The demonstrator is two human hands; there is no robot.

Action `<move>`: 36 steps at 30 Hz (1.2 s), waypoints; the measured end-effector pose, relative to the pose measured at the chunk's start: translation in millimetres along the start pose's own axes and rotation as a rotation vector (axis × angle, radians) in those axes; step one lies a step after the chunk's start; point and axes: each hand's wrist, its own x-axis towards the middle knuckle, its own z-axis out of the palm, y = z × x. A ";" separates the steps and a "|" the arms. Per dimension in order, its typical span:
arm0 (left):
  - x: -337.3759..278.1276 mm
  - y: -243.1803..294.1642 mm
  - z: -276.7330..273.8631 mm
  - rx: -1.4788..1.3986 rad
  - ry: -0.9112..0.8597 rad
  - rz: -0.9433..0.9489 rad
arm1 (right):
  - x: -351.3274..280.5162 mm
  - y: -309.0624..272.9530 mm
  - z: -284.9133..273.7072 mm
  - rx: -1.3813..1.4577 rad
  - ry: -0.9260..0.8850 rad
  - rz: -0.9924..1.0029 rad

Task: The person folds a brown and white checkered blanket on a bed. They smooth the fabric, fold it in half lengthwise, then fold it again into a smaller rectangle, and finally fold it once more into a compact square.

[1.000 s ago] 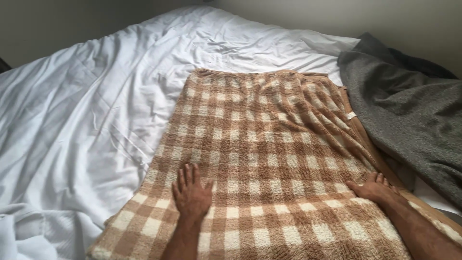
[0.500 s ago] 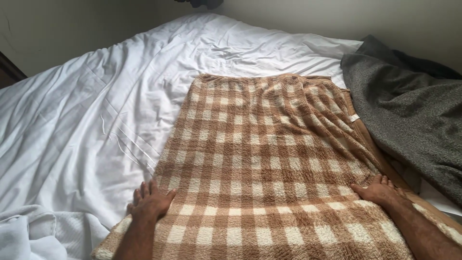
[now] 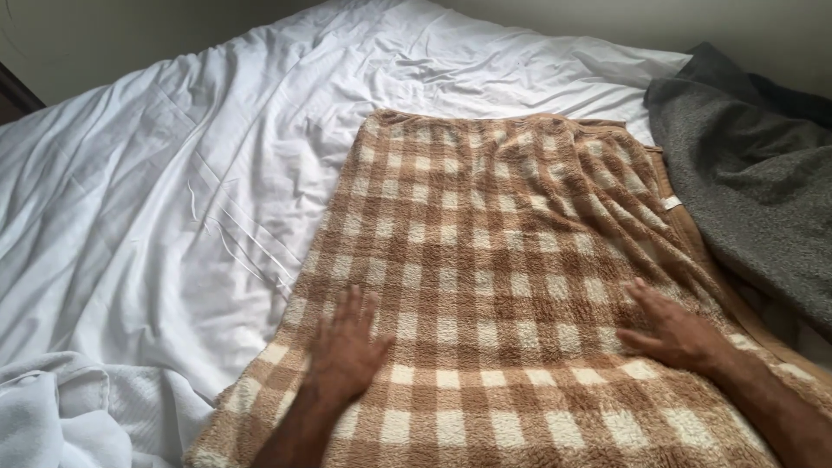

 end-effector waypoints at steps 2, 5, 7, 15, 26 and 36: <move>8.6 3.0 8.7 0.007 -0.053 0.053 | -9.5 -42.2 -17.5 -0.039 -0.078 0.007; 19.9 1.7 16.6 0.013 -0.122 0.106 | -5.2 -48.8 -11.0 -0.115 -0.185 0.025; 25.8 -6.0 18.5 0.012 -0.145 0.100 | 0.8 -43.1 -2.2 -0.150 -0.219 0.032; 47.5 -29.5 27.5 -0.060 -0.094 -0.013 | 18.9 4.3 21.7 -0.097 -0.166 0.191; 61.2 -43.6 33.8 -0.136 -0.016 -0.232 | 30.8 38.1 32.1 -0.125 -0.172 0.441; 78.5 -63.7 53.2 -0.250 0.048 -0.461 | 28.0 48.5 35.2 -0.026 -0.114 0.596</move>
